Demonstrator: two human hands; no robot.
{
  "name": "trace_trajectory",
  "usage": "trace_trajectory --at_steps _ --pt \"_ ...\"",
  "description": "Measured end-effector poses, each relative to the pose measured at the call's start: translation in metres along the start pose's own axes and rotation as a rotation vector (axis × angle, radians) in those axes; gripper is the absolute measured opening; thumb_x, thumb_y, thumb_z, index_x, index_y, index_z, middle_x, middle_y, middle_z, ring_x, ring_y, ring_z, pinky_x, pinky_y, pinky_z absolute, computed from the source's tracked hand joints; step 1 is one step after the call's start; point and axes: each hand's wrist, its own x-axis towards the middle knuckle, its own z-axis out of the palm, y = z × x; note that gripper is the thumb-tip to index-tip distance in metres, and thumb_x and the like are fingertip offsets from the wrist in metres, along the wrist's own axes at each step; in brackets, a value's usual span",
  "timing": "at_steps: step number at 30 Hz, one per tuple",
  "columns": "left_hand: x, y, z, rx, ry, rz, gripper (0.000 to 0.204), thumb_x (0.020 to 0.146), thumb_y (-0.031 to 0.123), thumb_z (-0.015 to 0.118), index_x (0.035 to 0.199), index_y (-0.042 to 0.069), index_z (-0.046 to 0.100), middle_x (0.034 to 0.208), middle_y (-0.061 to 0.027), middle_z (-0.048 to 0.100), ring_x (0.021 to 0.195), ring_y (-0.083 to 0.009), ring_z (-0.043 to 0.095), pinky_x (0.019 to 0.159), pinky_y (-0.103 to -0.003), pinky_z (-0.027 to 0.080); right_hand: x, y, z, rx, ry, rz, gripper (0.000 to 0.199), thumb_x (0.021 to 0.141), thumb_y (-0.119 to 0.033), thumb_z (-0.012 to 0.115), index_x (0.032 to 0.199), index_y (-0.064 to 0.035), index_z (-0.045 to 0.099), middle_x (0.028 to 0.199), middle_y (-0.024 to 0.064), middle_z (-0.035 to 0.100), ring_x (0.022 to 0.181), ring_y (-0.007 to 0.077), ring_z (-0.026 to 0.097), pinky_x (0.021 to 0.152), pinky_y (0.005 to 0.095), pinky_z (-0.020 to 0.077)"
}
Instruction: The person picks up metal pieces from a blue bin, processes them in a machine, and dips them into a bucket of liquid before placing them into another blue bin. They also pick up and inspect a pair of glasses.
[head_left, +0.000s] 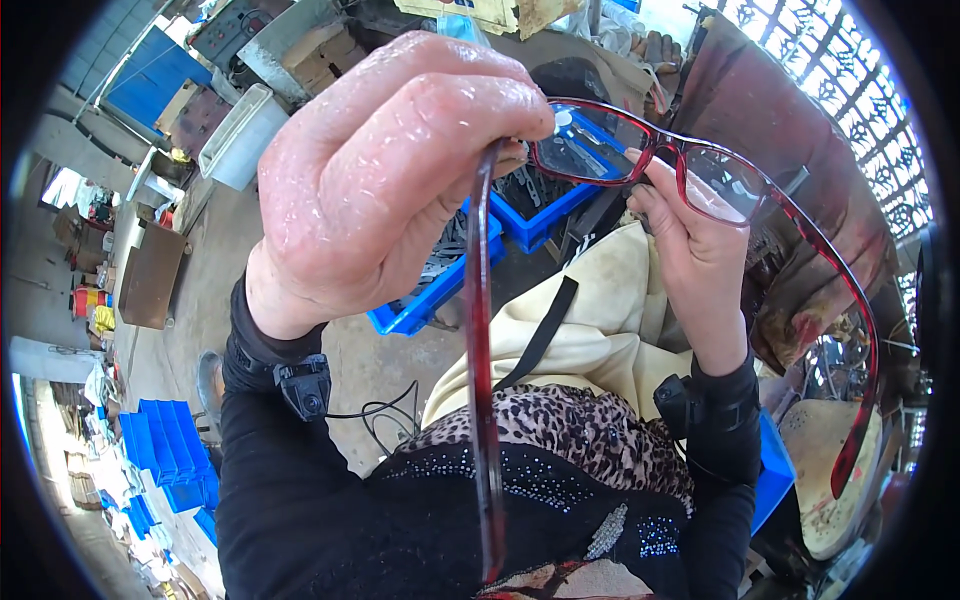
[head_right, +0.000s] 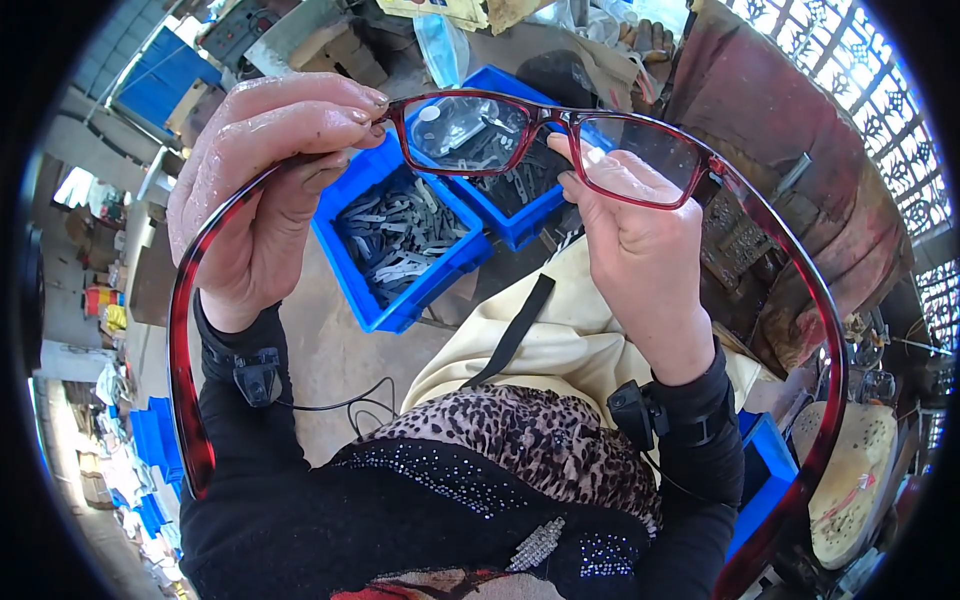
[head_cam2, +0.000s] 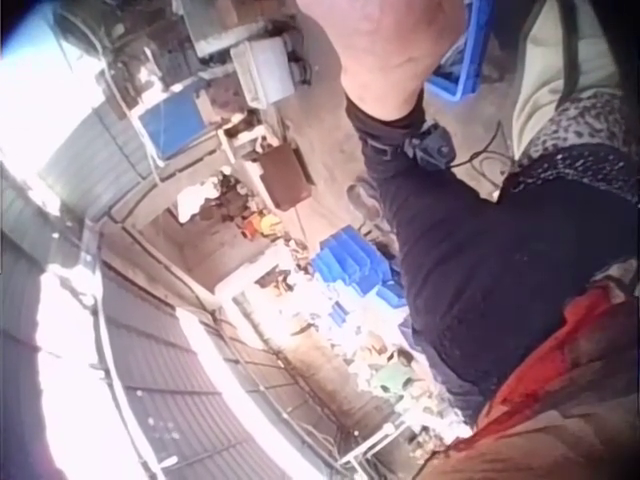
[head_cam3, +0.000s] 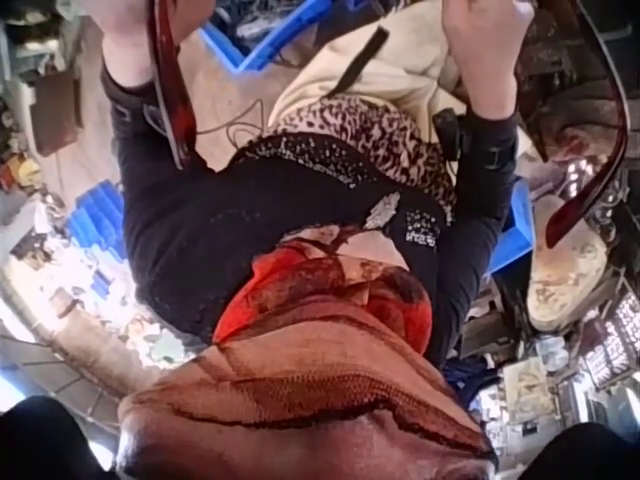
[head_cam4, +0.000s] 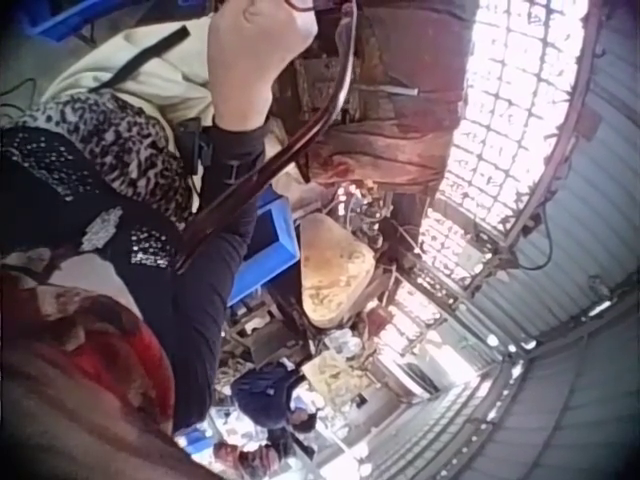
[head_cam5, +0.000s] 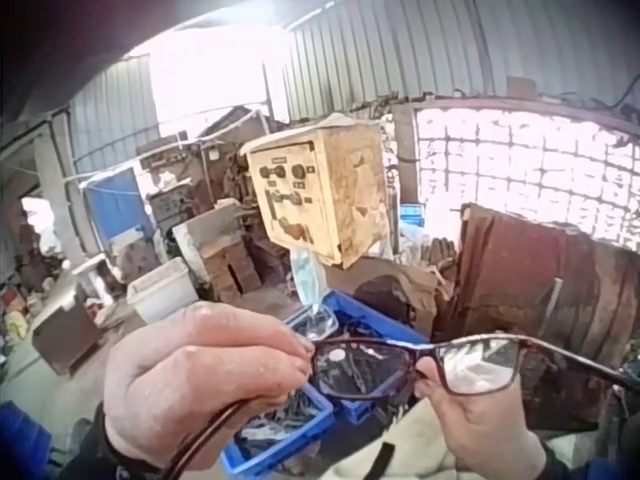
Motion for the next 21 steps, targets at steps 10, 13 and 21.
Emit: trace_trajectory --at_steps 10,13,21 --pt "0.003 0.002 0.003 0.007 -0.022 -0.036 0.018 0.087 0.005 0.065 0.102 -0.003 0.061 0.099 -0.0196 0.066 0.092 -0.0273 0.067 0.08 -0.033 0.054 -0.004 0.009 0.003 -0.004 0.036 -0.011 0.028 0.085 0.005 0.062 0.111 -0.0032 0.069 0.09 0.014 0.068 0.069 0.0231 0.065 0.063 0.03 0.0504" --pt "0.004 0.002 0.004 -0.002 -0.024 -0.046 0.019 0.086 0.005 0.065 0.103 -0.003 0.061 0.099 -0.0196 0.066 0.092 -0.0272 0.067 0.08 -0.033 0.054 -0.003 0.011 0.004 -0.014 0.047 -0.03 0.029 0.085 0.005 0.062 0.112 -0.0042 0.069 0.087 0.0144 0.067 0.068 0.0234 0.065 0.062 0.0307 0.0499" --pt "0.006 0.0 0.01 -0.028 -0.002 -0.048 0.019 0.085 0.005 0.066 0.102 -0.003 0.062 0.099 -0.0195 0.066 0.092 -0.0271 0.067 0.08 -0.032 0.055 -0.003 0.011 0.002 -0.068 0.04 0.026 0.027 0.086 0.002 0.061 0.111 -0.0042 0.069 0.085 0.015 0.066 0.066 0.0229 0.064 0.061 0.0308 0.0491"
